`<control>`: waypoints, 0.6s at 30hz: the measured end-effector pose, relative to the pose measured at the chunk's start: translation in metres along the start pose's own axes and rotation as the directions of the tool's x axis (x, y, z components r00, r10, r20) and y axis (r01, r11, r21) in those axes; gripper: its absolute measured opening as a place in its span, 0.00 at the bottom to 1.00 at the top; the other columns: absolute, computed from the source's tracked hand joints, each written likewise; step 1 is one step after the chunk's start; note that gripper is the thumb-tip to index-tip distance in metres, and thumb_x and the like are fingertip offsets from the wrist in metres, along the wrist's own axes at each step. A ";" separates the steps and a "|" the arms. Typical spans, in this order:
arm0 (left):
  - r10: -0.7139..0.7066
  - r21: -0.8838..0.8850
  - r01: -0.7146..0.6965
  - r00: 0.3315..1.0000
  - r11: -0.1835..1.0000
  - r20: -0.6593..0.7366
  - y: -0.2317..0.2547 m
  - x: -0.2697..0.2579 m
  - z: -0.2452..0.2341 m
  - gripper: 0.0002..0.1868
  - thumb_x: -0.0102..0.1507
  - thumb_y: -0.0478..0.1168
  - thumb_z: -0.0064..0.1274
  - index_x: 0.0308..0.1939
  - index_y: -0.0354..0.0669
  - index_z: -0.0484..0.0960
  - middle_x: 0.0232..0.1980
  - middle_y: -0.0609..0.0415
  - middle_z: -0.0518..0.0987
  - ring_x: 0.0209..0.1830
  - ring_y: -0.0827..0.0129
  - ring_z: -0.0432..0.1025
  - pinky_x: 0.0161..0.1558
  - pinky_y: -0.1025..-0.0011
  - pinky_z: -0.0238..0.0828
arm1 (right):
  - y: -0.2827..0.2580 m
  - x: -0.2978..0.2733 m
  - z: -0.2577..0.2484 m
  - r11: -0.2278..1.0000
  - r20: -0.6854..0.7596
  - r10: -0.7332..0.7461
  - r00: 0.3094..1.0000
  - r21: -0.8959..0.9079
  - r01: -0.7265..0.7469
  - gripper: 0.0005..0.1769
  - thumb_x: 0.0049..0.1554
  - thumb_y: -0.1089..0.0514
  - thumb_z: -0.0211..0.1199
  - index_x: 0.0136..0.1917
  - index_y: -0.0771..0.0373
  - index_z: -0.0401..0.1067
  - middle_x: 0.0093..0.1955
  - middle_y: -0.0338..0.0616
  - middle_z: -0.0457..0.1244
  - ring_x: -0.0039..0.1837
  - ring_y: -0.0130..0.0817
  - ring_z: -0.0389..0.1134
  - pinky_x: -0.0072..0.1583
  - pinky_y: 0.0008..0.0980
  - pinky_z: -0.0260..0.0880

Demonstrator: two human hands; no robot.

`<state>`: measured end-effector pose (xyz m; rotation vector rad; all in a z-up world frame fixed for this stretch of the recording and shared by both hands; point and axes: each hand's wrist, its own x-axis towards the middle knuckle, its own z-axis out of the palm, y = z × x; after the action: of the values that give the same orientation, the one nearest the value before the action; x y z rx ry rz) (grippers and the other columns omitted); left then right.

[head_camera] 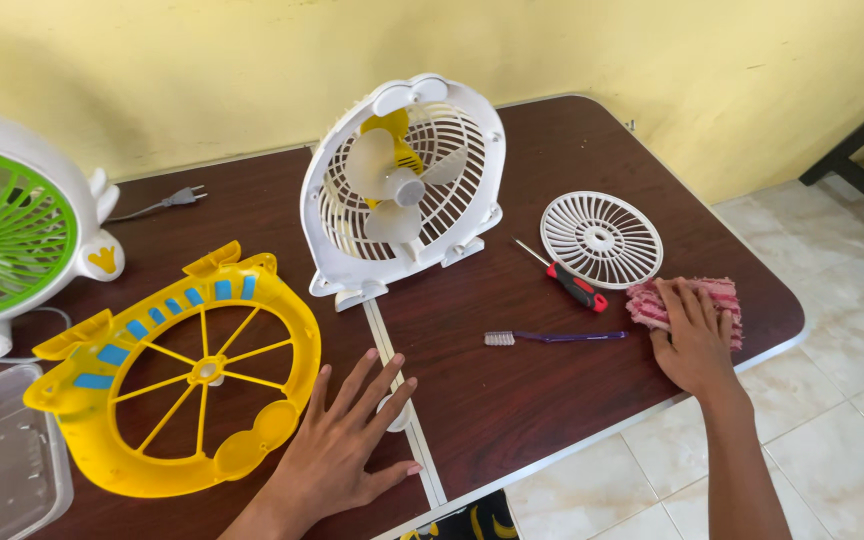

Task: The person wipes a white fan grille and a yellow/blue fan housing with a cloth, then reassembles the fan by placing the grille onto the housing, securing the center cap, and tightening a screw on the rear grille with a screwdriver.

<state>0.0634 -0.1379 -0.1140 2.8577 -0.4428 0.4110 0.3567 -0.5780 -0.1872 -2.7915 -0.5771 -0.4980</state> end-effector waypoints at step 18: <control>-0.020 0.060 0.029 0.988 0.998 -0.152 0.001 -0.009 -0.019 0.41 0.58 0.64 0.58 0.69 0.45 0.71 0.78 0.47 0.59 0.80 0.50 0.48 0.68 0.34 0.45 | -0.060 0.038 -0.037 0.933 -0.061 -0.055 0.997 0.352 0.073 0.38 0.63 0.42 0.53 0.82 0.58 0.52 0.83 0.55 0.48 0.85 0.62 0.39 0.78 0.66 0.37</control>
<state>0.0506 -0.1317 -0.0989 2.8616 -0.3724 0.6422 0.3537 -0.5229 -0.1291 -2.4185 -0.6744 -0.4275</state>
